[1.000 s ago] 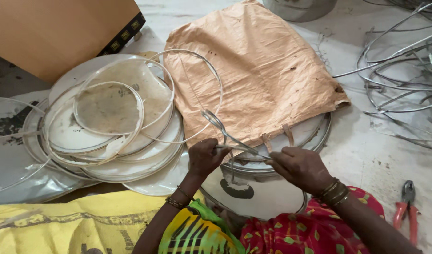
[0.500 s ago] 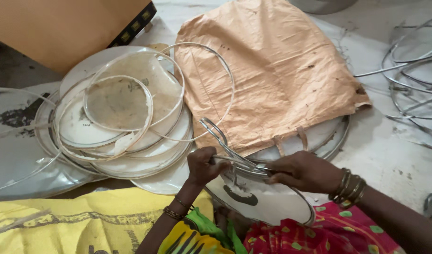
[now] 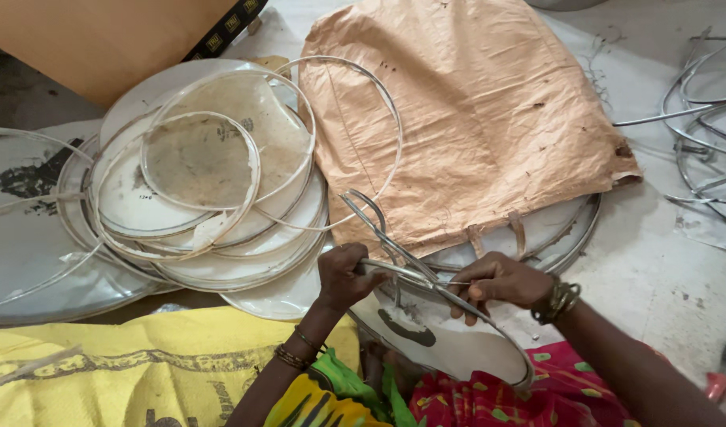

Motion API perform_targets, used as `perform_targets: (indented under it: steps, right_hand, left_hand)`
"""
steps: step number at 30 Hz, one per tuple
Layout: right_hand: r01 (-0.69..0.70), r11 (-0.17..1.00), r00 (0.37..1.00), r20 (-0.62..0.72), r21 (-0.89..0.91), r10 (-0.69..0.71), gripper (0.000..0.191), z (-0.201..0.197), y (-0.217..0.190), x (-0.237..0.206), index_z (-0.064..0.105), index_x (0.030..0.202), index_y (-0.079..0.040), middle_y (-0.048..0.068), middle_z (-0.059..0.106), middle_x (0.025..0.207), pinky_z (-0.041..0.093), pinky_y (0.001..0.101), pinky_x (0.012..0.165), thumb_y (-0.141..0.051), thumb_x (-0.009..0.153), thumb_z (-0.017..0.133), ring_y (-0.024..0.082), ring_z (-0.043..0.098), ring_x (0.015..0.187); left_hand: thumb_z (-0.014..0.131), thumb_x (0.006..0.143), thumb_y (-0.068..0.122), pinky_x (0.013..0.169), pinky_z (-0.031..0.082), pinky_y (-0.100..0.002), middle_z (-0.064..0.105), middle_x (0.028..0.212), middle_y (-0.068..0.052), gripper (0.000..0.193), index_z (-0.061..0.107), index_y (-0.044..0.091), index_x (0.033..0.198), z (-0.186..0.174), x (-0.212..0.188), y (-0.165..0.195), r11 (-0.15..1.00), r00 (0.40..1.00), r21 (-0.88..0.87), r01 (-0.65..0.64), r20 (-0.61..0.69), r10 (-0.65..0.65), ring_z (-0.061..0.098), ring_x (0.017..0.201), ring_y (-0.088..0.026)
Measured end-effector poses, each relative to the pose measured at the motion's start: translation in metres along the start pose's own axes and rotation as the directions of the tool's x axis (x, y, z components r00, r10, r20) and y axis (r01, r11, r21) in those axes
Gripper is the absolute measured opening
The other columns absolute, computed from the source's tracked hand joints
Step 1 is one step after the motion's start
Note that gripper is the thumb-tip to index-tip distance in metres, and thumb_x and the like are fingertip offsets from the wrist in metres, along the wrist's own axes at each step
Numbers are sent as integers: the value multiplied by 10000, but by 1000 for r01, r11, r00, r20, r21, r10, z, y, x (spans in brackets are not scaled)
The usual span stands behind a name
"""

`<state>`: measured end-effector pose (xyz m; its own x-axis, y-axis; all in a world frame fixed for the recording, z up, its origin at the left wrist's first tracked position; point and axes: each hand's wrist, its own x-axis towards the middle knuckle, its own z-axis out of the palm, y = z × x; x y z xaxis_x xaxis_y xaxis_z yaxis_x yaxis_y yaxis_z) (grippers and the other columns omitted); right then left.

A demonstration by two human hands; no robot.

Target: The person sits on the floor and assembles a circular mirror by attaching a metal wire frame to its edge. They use pliers to bend and secure the wire, then use a screwdriver to tighten the connection points. The person handles multiple mirrors and wire frames throughout the process.

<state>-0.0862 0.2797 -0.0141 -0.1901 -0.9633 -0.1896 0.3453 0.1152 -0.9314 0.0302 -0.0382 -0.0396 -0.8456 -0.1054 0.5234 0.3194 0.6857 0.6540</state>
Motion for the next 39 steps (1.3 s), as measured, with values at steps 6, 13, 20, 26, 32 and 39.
perform_targets:
  steps: [6, 13, 20, 26, 32, 39]
  right_hand:
    - [79, 860, 994, 20, 504, -103, 445, 12, 117, 23, 726, 1101, 63, 207, 773, 912, 607, 355, 557, -340, 929, 803, 224, 748, 691]
    - [72, 779, 989, -143, 623, 23, 376, 32, 140, 57, 709, 1018, 35, 197, 756, 873, 633, 404, 600, -288, 853, 810, 272, 749, 679]
    - [-261, 857, 930, -355, -445, 99, 353, 10, -32, -1, 785, 1121, -87, 57, 843, 875, 662, 320, 722, -337, 898, 674, 162, 809, 746]
    - [-278, 605, 909, -408, -746, -86, 351, 93, -73, 11, 737, 1038, -116, -19, 822, 789, 641, 294, 678, -406, 1018, 541, 93, 813, 717]
    - [-433, 438, 855, -512, -788, -76, 392, 121, -78, 16, 719, 1151, -85, 127, 745, 790, 576, 370, 660, -414, 942, 677, 259, 715, 679]
    - [-241, 943, 936, -313, -228, 163, 477, 78, -48, 15, 648, 1302, -62, 109, 828, 910, 656, 309, 636, -371, 947, 571, 166, 806, 724]
  left_hand:
    - [858, 697, 559, 525, 394, -399, 482, 619, -79, 591, 524, 72, 709, 3, -2, 2, 991, 998, -122, -54, 32, 58, 505, 540, -274]
    - [878, 712, 475, 569, 434, -403, 521, 661, -96, 539, 529, 65, 735, -8, -1, 3, 986, 998, -159, -45, 40, 52, 550, 609, -305]
    - [872, 749, 489, 525, 431, -401, 547, 609, -109, 549, 524, 70, 684, -6, 6, 6, 999, 997, -30, 30, 75, -28, 563, 552, -309]
    - [851, 782, 493, 505, 428, -389, 548, 594, -97, 543, 523, 73, 678, -12, 9, 8, 998, 996, -51, 42, 79, -38, 562, 525, -291]
    - [839, 780, 522, 501, 408, -388, 521, 578, -92, 570, 512, 68, 670, -11, 5, 1, 997, 998, -56, 47, 54, -44, 532, 510, -280]
    - [852, 762, 533, 496, 386, -375, 459, 556, -74, 605, 485, 64, 651, -6, 4, -13, 991, 993, -107, 81, 93, -71, 474, 491, -217]
